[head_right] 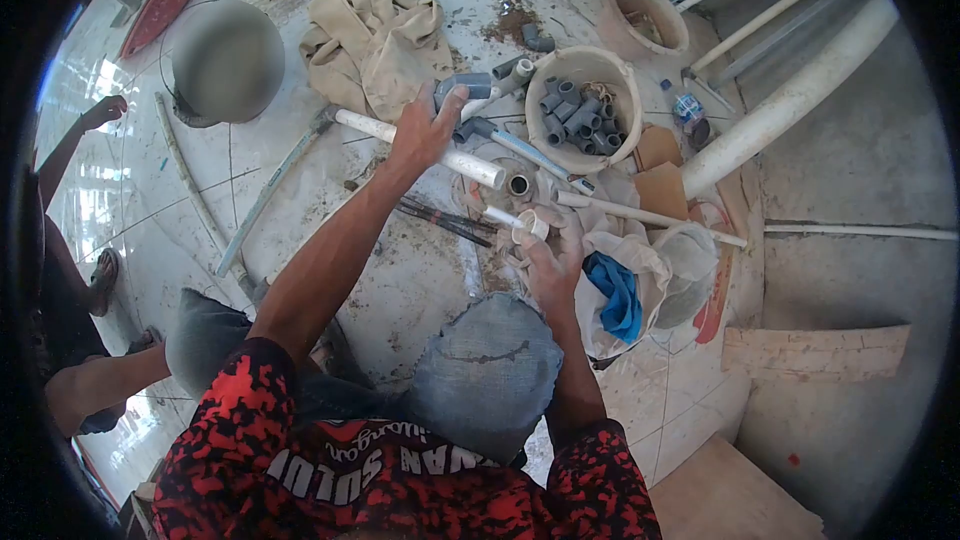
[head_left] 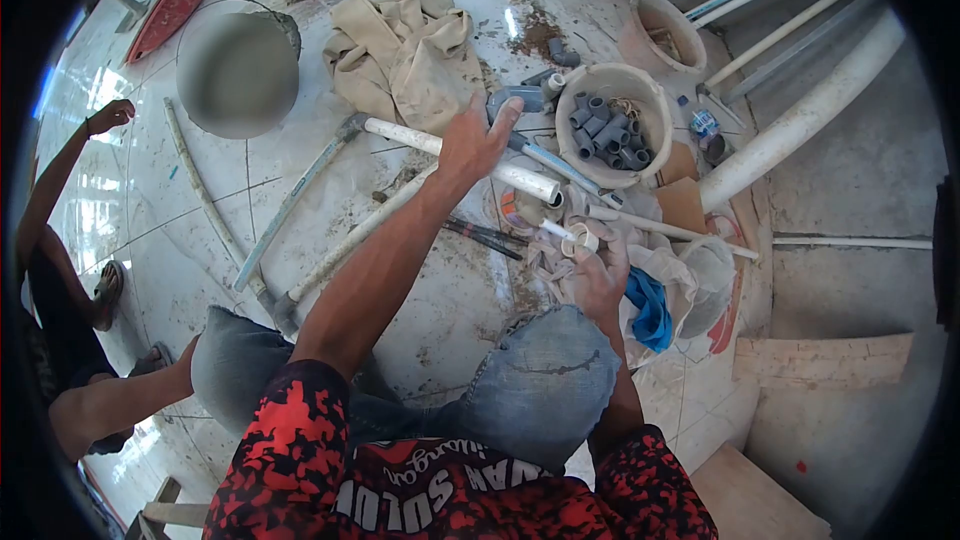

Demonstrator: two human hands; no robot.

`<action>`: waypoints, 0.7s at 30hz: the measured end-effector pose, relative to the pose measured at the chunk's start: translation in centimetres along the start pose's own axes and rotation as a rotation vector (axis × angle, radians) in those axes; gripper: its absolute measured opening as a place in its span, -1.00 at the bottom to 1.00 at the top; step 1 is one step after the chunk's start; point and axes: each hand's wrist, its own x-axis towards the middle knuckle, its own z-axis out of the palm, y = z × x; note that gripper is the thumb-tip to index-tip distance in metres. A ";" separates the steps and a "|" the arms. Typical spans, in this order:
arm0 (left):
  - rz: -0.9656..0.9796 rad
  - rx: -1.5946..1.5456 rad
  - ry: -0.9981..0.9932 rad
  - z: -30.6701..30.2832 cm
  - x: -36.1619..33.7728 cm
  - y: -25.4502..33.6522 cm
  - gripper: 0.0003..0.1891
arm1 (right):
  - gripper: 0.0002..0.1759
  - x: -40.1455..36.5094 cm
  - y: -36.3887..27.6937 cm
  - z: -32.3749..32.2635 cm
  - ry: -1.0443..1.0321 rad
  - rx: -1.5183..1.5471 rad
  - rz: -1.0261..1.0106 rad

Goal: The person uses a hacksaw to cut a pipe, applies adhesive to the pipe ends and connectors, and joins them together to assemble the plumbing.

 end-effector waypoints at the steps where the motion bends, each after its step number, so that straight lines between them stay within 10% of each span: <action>1: 0.004 0.011 0.011 0.2 0.0 -0.1 -0.17 | -0.67 0.2 -0.1 0.0 0.075 -0.038 0.054; 21: -0.012 0.015 -0.015 0.0 0.0 -0.1 -0.09 | -0.66 1.6 -2.6 -1.7 0.101 -0.229 -0.101</action>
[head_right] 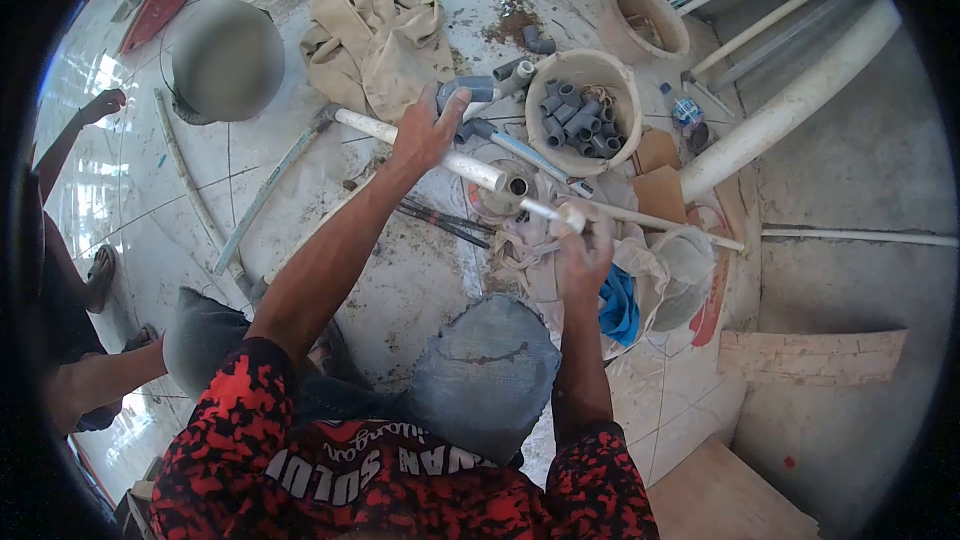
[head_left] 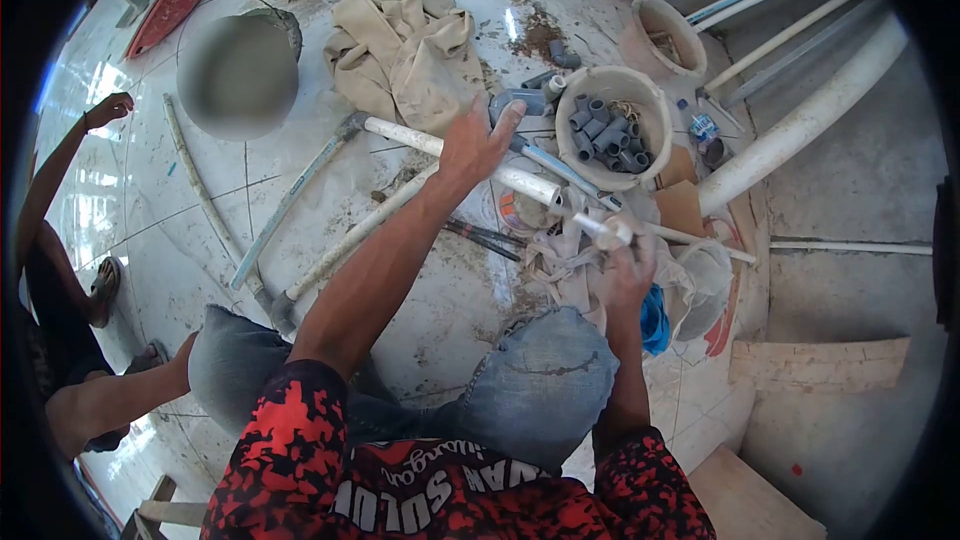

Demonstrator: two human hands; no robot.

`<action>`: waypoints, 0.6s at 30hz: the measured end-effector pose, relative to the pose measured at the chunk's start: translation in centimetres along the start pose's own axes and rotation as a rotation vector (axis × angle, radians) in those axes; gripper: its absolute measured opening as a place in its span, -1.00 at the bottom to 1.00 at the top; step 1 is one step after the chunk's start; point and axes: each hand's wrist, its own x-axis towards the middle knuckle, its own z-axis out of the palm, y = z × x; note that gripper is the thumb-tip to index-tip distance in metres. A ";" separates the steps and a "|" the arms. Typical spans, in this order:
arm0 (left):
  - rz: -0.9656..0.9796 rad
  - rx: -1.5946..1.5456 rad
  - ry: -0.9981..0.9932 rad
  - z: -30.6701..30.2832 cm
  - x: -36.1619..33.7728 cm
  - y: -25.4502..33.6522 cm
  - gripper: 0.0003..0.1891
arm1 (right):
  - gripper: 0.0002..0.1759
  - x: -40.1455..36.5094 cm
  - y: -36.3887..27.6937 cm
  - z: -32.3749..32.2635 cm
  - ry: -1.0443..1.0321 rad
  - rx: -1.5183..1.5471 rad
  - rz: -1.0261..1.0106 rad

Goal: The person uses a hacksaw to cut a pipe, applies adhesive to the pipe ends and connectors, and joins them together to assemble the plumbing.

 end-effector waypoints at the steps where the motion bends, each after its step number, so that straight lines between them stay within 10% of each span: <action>1: 0.002 -0.005 -0.013 -0.1 -0.1 0.1 -0.10 | -0.66 0.3 -0.5 0.1 0.003 -0.002 0.004; 13: 0.082 0.053 0.083 1.6 -0.5 -1.0 -0.32 | -0.56 7.2 -4.5 1.8 -0.376 -0.557 -0.297; 18: 0.046 0.027 0.074 0.4 -0.3 -0.2 -0.34 | -0.55 7.1 -2.1 1.2 -0.350 -0.237 0.101</action>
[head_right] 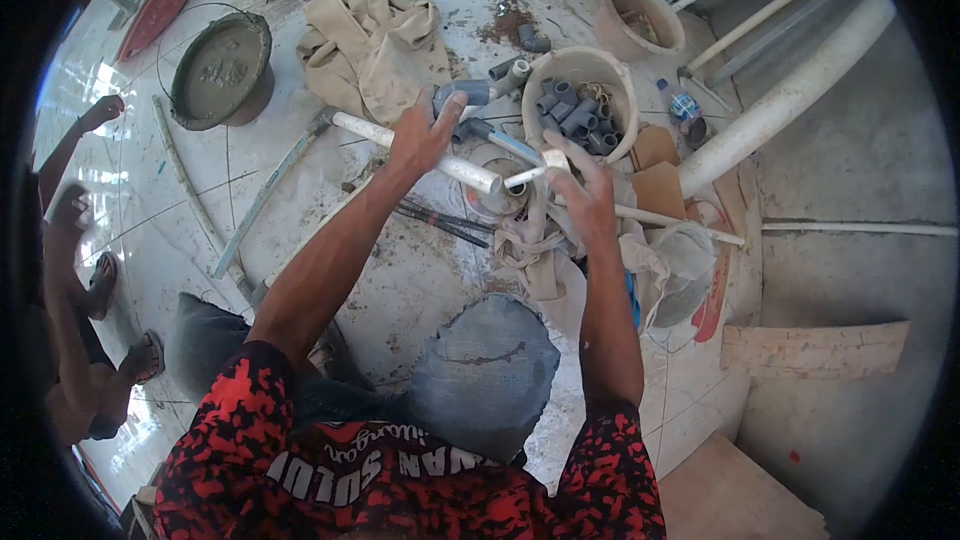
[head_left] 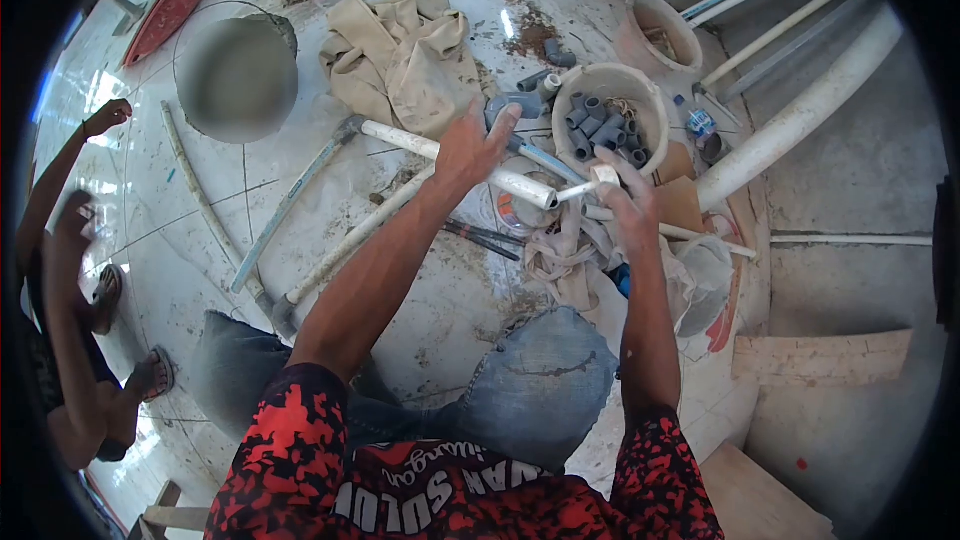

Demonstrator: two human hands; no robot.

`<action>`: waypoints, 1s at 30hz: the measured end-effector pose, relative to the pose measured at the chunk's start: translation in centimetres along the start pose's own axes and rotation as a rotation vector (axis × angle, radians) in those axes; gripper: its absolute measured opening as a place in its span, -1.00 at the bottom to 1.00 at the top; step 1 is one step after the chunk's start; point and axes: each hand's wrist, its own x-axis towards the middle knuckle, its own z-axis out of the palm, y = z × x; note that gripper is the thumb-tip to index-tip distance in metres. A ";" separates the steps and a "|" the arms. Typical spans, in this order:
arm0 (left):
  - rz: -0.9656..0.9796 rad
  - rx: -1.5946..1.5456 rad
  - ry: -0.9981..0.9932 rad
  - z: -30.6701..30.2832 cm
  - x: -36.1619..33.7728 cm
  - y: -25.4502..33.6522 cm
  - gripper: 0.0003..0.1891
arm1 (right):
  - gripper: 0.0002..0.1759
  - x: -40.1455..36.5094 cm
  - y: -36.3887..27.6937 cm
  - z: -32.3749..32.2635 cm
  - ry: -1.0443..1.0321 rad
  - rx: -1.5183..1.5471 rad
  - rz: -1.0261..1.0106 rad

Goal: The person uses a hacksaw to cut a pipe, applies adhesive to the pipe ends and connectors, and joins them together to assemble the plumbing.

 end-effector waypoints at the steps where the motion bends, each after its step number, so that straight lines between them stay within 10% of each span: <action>1: -0.022 -0.021 -0.045 -0.4 0.2 0.2 -0.25 | -0.57 -0.6 0.7 0.1 0.009 0.100 0.020; 7: -0.033 -0.010 -0.047 -0.2 0.4 0.2 -0.16 | -0.65 -5.8 4.7 3.9 0.160 0.548 0.083; 19: 0.023 -0.035 0.048 0.7 0.5 -0.5 -0.33 | -0.71 -7.7 5.9 4.8 0.292 0.436 0.087; 30: -0.040 0.003 -0.071 0.5 0.1 -0.1 -0.13 | -0.59 -2.0 5.6 1.5 0.115 -0.785 -0.052</action>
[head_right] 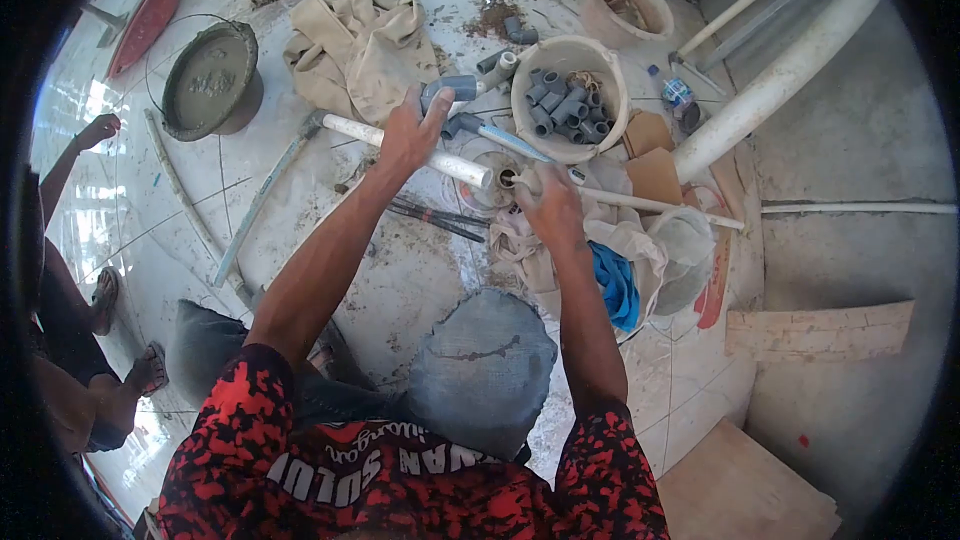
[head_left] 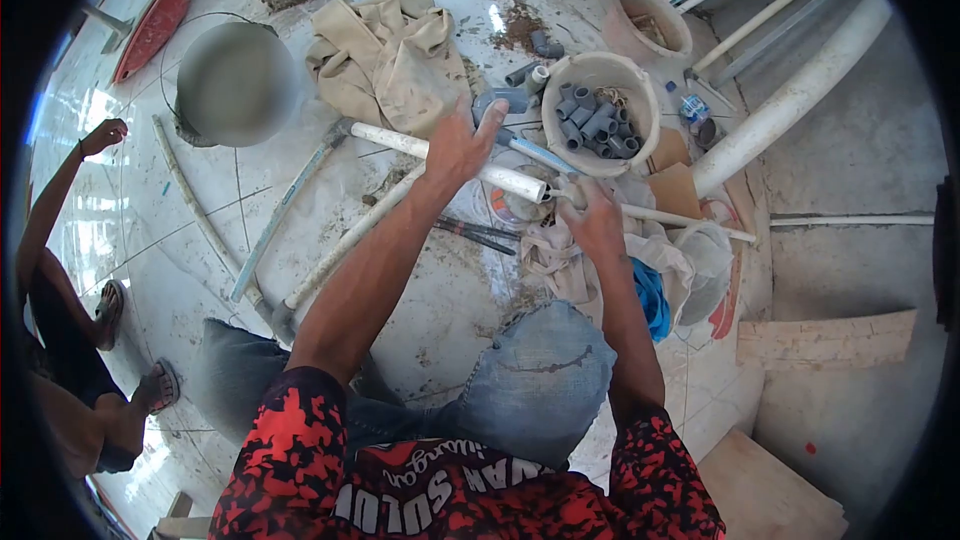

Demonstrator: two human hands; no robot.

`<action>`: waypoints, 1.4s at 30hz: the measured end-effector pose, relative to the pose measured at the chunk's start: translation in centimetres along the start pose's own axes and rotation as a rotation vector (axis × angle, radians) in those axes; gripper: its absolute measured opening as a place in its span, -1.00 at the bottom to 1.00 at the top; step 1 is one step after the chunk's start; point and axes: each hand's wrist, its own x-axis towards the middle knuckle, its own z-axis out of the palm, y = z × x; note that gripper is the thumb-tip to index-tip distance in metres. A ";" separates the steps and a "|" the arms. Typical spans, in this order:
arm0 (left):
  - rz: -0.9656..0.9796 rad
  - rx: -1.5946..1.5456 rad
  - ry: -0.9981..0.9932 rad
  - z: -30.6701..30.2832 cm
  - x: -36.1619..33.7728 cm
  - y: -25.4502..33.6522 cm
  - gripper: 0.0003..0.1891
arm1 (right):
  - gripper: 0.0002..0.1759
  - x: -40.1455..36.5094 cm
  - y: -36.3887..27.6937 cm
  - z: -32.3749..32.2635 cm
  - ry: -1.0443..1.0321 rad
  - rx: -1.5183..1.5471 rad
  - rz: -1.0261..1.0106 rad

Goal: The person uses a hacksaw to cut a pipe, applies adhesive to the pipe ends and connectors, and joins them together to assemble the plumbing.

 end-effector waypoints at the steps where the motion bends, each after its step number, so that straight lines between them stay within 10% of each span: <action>1: 0.012 -0.003 0.019 0.1 0.1 -0.3 -0.11 | -0.56 0.3 0.1 0.5 -0.028 -0.052 -0.056; 6: 0.008 -0.024 -0.038 -0.4 -0.2 0.2 -0.05 | -0.49 1.7 0.2 2.9 -0.196 -0.170 0.094; 8: 0.091 0.010 0.137 0.8 0.2 -1.1 -0.34 | -0.48 2.0 1.4 4.5 -0.300 -0.191 0.186; 17: -0.007 -0.020 -0.030 -0.7 -0.1 0.4 -0.14 | -0.52 5.7 -2.6 0.0 0.034 0.232 -0.159; 22: 0.107 0.015 0.061 0.5 -0.2 -0.6 -0.35 | -0.51 11.7 -8.0 -1.8 -0.189 0.099 -0.602; 29: 0.113 -0.060 -0.014 -1.0 -0.5 0.1 -0.29 | -0.51 12.7 -6.4 -3.0 -0.336 -0.157 -0.402; 31: 0.211 -0.036 -0.073 -0.6 -0.4 -1.0 -0.31 | -0.54 11.4 -3.9 -4.0 -0.200 0.369 0.062; 37: 0.461 0.103 -0.378 -1.3 -0.9 -1.1 -0.37 | -0.58 4.6 -0.3 -3.7 0.200 1.753 0.255; 42: 0.572 0.222 -0.419 0.0 -0.9 -2.3 -0.25 | -0.48 1.7 -1.6 -4.9 0.207 1.623 0.067</action>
